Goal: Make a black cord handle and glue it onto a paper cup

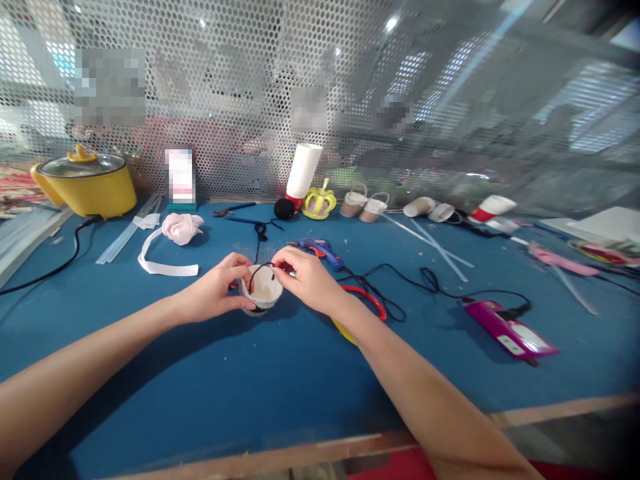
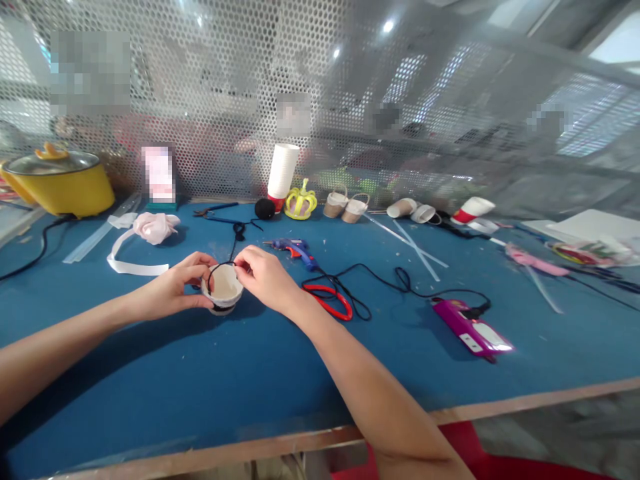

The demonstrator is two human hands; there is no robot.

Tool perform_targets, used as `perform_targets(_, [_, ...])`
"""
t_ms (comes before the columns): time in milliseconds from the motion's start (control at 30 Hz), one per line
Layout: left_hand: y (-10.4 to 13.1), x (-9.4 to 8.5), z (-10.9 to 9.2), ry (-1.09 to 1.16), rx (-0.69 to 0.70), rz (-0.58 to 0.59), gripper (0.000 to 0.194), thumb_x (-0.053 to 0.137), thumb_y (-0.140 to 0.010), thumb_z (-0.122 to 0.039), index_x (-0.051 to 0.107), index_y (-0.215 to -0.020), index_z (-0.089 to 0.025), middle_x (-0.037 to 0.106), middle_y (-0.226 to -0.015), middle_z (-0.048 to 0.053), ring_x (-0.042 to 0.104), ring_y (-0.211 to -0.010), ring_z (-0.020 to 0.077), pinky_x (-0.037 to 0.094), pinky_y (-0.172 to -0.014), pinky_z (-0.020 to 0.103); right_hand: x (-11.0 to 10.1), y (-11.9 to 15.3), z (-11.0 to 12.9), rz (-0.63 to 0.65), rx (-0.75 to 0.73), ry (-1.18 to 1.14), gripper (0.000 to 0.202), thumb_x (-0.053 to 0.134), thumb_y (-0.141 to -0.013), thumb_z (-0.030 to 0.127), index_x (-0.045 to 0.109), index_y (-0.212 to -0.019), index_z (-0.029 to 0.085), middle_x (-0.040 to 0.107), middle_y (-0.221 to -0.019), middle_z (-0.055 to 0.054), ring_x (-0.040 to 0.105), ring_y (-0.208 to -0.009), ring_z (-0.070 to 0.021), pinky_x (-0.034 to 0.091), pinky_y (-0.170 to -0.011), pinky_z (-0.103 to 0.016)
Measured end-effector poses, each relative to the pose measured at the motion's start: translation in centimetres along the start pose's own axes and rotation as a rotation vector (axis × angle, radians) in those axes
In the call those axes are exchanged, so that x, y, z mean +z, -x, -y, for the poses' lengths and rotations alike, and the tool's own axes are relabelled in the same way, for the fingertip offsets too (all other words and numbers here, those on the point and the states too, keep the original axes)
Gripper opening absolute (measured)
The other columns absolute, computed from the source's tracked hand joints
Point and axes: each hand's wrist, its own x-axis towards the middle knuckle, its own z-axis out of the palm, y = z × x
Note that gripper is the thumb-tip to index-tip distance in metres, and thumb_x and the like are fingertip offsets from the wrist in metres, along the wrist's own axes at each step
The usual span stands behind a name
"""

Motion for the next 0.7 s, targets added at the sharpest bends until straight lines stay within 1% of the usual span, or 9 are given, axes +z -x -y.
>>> perform_targets(133, [0.1,0.05,-0.06,0.024,-0.016,-0.009,0.019,0.061,-0.073,-0.031,0.049,-0.073,-0.016,0.043,-0.103,0.007,0.048,-0.092,0.0175,0.044,-0.075,0.031,0.03,-0.01,0.02,-0.003,0.009,-0.023,0.01,0.048,-0.077,0.008,0.047,-0.072,0.018,0.05,-0.072,-0.001,0.048,-0.064,-0.0113,0.039,-0.06,-0.024])
perform_targets(400, [0.01,0.12,-0.27,0.025,-0.025,-0.034,0.018,0.061,-0.072,-0.029,0.047,-0.071,-0.017,0.044,-0.104,0.006,0.048,-0.094,0.0179,0.041,-0.084,0.035,0.0,-0.08,0.06,0.01,0.007,-0.011,0.01,0.047,-0.078,0.008,0.047,-0.073,0.017,0.05,-0.073,-0.002,0.047,-0.065,-0.0116,0.04,-0.061,-0.024])
perform_targets(600, [0.09,0.24,-0.11,0.037,-0.015,-0.04,0.019,0.061,-0.073,-0.03,0.046,-0.071,-0.017,0.042,-0.103,0.007,0.047,-0.095,0.0183,0.042,-0.082,0.034,0.01,-0.18,0.23,0.018,0.009,0.007,0.01,0.046,-0.078,0.009,0.047,-0.074,0.017,0.051,-0.074,-0.002,0.047,-0.065,-0.012,0.04,-0.061,-0.025])
perform_targets(700, [0.16,0.33,0.02,0.038,-0.008,-0.055,0.021,0.061,-0.073,-0.031,0.045,-0.071,-0.017,0.043,-0.102,0.007,0.047,-0.096,0.0186,0.042,-0.082,0.034,0.03,-0.23,0.3,0.018,0.035,0.0,0.009,0.048,-0.077,0.01,0.049,-0.073,0.017,0.053,-0.074,-0.002,0.049,-0.066,-0.0122,0.042,-0.061,-0.025])
